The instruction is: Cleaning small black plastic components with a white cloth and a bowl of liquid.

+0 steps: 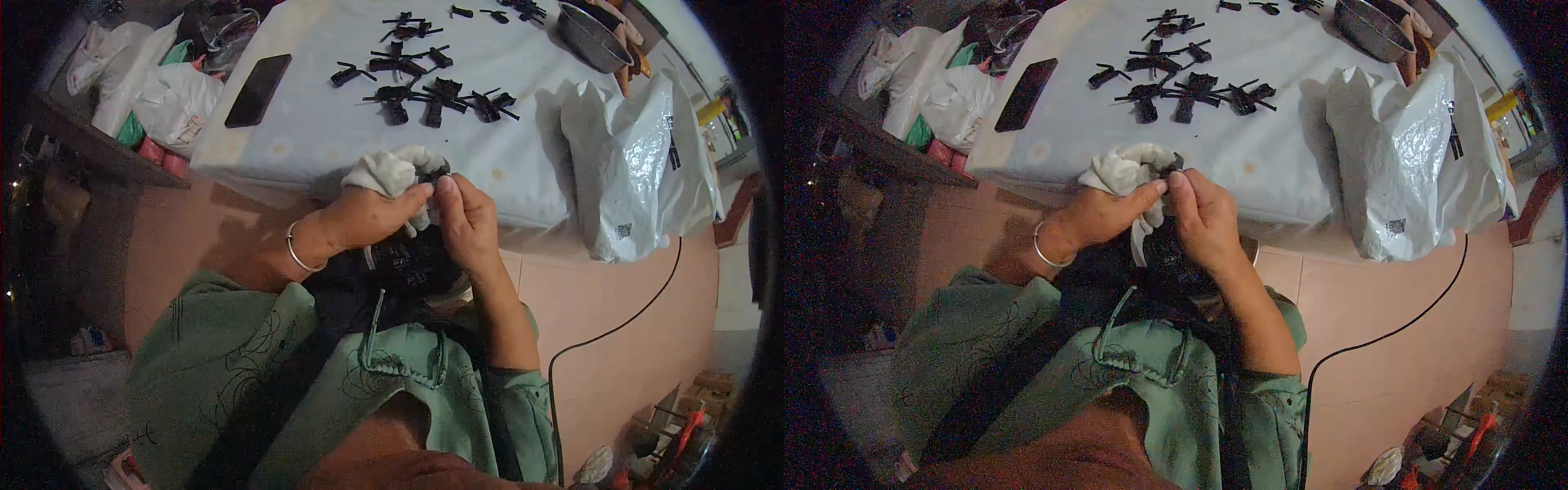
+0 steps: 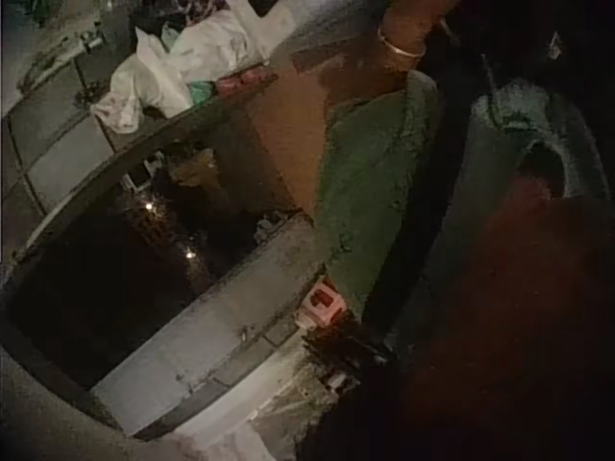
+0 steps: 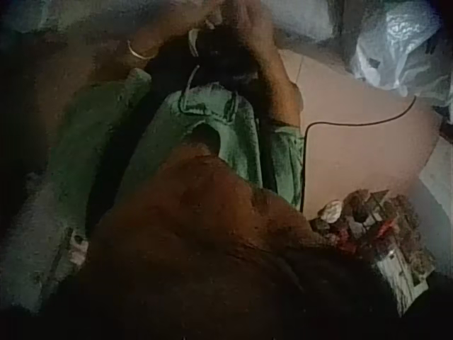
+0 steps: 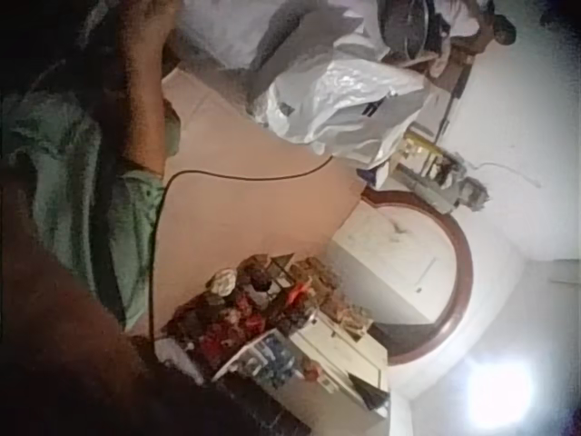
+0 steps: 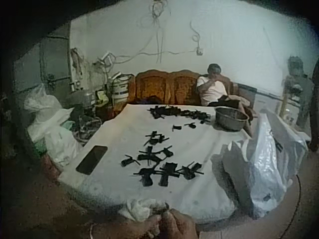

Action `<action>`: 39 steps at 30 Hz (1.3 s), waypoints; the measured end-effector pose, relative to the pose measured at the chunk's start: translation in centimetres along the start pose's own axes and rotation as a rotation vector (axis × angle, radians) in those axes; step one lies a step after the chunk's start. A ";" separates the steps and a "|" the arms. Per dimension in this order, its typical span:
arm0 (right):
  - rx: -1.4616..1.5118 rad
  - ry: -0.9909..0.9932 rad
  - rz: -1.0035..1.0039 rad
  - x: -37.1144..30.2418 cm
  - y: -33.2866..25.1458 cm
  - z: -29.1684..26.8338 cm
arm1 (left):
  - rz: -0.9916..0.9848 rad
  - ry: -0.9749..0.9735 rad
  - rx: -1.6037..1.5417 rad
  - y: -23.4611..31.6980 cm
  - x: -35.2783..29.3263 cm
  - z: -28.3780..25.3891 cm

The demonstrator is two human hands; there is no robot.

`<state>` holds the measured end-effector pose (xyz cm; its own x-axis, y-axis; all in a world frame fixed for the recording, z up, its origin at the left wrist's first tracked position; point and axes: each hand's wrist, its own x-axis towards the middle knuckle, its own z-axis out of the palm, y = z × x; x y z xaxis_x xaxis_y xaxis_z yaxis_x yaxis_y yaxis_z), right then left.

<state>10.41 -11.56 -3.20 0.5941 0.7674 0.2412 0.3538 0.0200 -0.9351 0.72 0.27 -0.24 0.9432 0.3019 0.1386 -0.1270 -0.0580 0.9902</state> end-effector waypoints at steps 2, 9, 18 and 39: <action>0.218 0.010 -0.029 -0.2 0.1 0.0 | -0.025 -0.040 0.051 1.1 0.5 -0.4; 0.009 0.121 -0.059 0.0 -0.5 -0.5 | 0.044 -0.063 0.123 0.0 0.8 -0.6; 0.026 0.036 -0.074 -0.2 -0.4 -1.1 | -0.058 0.022 0.174 0.9 0.7 -0.4; 0.151 0.092 -0.013 0.2 -0.1 -0.9 | -0.071 0.152 0.011 -0.3 0.2 -1.2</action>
<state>11.11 -11.96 -2.84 0.6563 0.7044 0.2702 0.2537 0.1312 -0.9583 0.59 1.45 -0.51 0.8922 0.4461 0.0700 -0.0575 -0.0417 0.9975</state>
